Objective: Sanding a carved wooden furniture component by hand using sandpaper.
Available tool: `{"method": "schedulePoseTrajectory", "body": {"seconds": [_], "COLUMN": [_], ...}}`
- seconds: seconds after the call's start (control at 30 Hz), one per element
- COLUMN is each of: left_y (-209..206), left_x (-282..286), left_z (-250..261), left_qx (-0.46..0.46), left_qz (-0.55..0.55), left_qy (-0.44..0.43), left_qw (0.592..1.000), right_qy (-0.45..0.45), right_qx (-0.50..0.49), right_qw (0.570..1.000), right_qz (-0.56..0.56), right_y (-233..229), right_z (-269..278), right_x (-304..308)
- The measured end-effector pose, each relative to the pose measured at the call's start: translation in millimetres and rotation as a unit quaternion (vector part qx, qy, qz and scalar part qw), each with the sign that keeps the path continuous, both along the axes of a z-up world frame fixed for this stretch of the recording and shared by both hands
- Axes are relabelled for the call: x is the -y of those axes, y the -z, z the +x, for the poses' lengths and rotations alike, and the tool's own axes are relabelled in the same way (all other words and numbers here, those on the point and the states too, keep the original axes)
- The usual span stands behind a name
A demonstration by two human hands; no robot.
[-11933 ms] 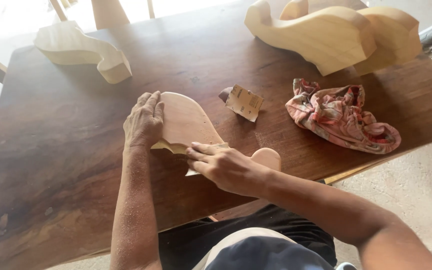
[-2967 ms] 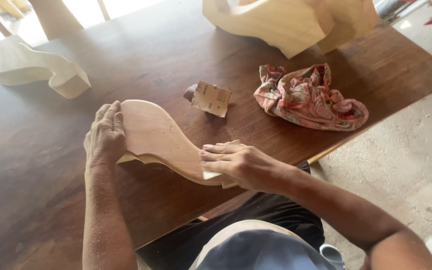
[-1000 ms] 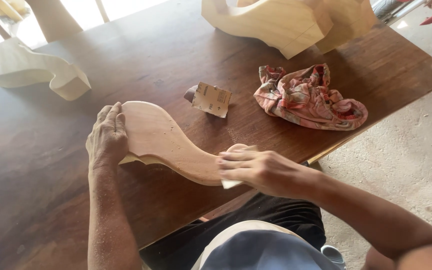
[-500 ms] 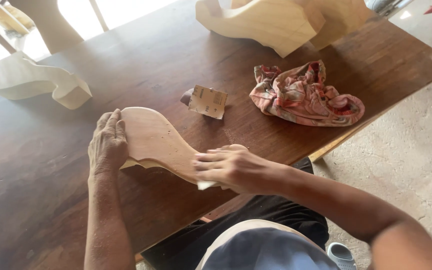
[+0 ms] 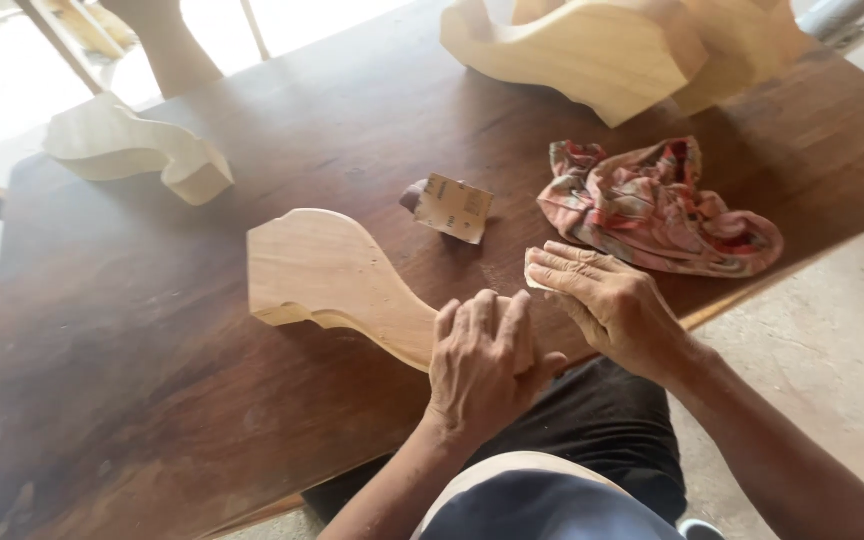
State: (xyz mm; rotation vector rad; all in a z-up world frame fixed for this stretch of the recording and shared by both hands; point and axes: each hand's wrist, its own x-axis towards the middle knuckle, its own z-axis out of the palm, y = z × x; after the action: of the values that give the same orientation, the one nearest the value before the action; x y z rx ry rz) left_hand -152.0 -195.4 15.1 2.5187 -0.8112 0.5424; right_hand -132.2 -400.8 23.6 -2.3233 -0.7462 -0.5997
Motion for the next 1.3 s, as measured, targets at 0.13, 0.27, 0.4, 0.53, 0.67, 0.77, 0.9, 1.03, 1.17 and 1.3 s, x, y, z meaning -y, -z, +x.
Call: {"method": "schedulePoseTrajectory", "body": {"seconds": [0.13, 0.27, 0.4, 0.53, 0.67, 0.77, 0.9, 1.03, 1.17, 1.3], "left_y": [16, 8, -19, -18, -2, 27, 6, -5, -25, -18], "left_x": [-21, -75, -134, -172, -180, -184, -163, -158, -151, -147], "left_z": [-12, -29, -46, -49, -57, -53, -29, -8, -2, 16], "left_qx": [-0.001, -0.025, -0.159, -0.223, -0.290, -0.297, -0.145, -0.242, -0.358, -0.338], "left_qz": [-0.045, -0.029, -0.046, -0.110, -0.223, -0.424, -0.056, -0.110, -0.111, -0.066], "left_qy": [0.031, 0.087, 0.142, 0.227, 0.242, -0.079, -0.254, -0.203, -0.220, -0.135], "left_qw": [0.999, 0.995, 0.976, 0.942, 0.899, 0.852, 0.955, 0.942, 0.900, 0.929], "right_qy": [-0.032, -0.065, -0.140, -0.212, -0.265, -0.223, -0.177, -0.099, -0.163, -0.189], "right_qx": [0.008, 0.027, 0.061, 0.091, 0.091, 0.088, 0.076, 0.066, 0.047, 0.055], "right_qw": [0.999, 0.998, 0.988, 0.972, 0.959, 0.968, 0.976, 0.984, 0.982, 0.978], "right_qz": [-0.003, -0.001, -0.024, -0.035, -0.040, -0.068, -0.102, -0.136, -0.084, -0.074], "right_y": [7, 27, 28, 13, 22, 41, 53, 51, 33, 53], "right_z": [9, 21, 21, 12, 36, 68, 127, 156, 71, 78], "right_x": [-18, -43, -89, -149, -191, -208, -221, -222, -196, -181]}}
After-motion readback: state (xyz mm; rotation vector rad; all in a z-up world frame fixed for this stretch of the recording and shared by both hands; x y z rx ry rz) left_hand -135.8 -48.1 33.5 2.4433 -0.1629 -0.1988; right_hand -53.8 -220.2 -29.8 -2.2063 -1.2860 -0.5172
